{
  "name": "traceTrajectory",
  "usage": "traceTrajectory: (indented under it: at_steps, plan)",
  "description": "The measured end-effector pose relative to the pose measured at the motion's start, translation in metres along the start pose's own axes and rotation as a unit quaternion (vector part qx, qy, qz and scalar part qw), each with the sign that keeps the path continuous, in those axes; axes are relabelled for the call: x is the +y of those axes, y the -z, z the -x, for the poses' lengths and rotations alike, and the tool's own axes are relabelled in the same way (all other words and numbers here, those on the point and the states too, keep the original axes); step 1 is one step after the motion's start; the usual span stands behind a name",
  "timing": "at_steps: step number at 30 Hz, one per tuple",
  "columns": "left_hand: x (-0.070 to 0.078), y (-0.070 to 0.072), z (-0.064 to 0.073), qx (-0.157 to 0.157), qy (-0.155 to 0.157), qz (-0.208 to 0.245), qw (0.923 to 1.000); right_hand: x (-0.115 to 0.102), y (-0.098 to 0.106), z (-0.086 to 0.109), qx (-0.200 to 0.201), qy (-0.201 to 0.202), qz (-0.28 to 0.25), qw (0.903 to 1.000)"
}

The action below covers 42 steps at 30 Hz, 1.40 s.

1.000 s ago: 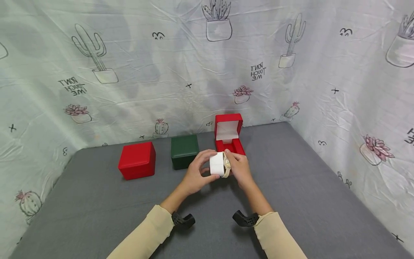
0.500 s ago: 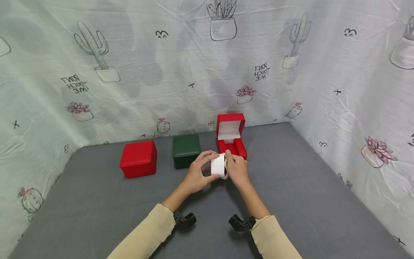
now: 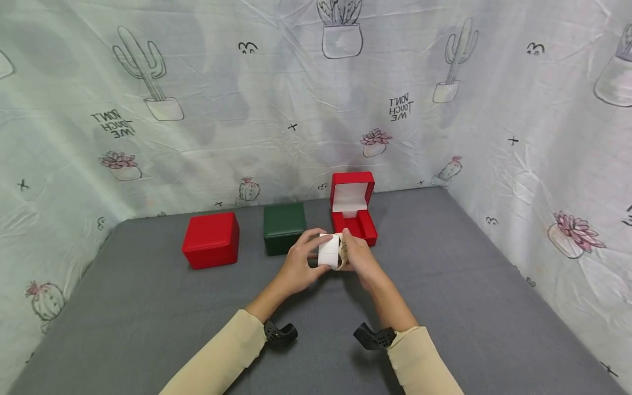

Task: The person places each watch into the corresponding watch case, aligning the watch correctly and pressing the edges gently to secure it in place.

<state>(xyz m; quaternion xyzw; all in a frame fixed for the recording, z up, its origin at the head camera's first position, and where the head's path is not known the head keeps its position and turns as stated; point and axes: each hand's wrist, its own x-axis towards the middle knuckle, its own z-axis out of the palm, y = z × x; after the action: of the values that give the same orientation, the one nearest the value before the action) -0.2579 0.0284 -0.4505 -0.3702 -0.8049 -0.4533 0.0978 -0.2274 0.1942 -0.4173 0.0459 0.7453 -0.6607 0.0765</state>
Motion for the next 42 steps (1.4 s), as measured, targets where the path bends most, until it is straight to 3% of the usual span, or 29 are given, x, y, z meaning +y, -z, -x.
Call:
traceTrajectory:
  at_steps: [4,11,20,28,33,35,39,42]
  plan:
    - [-0.002,0.001,0.0,-0.007,0.003,0.003,1.0,0.0,0.002,0.0,-0.015,-0.002,0.008,0.9999]
    - [-0.006,0.003,0.0,-0.026,0.033,0.043,0.9982,0.008,0.01,0.0,-0.05,0.037,0.029,0.9976]
    - [-0.01,0.007,0.001,-0.043,0.03,0.082,0.9953,0.009,0.017,0.0,-0.089,0.035,0.006,0.9954]
    - [-0.002,0.002,0.001,-0.029,0.028,-0.015,0.9991,0.006,0.01,-0.001,-0.097,0.029,0.035,0.9942]
    - [0.006,0.003,0.001,-0.023,0.024,-0.103,0.9941,-0.004,0.002,0.004,-0.087,0.007,0.054,0.9947]
    - [0.007,0.003,0.0,-0.017,0.017,-0.111,0.9935,-0.008,-0.001,0.006,-0.084,0.005,0.055,0.9949]
    - [0.001,0.006,-0.003,0.0,0.017,-0.041,0.999,-0.012,0.001,0.007,-0.092,0.018,0.05,0.9943]
    - [-0.004,0.01,-0.004,0.003,0.052,0.055,0.9971,-0.01,0.01,0.006,-0.094,0.041,0.04,0.9939]
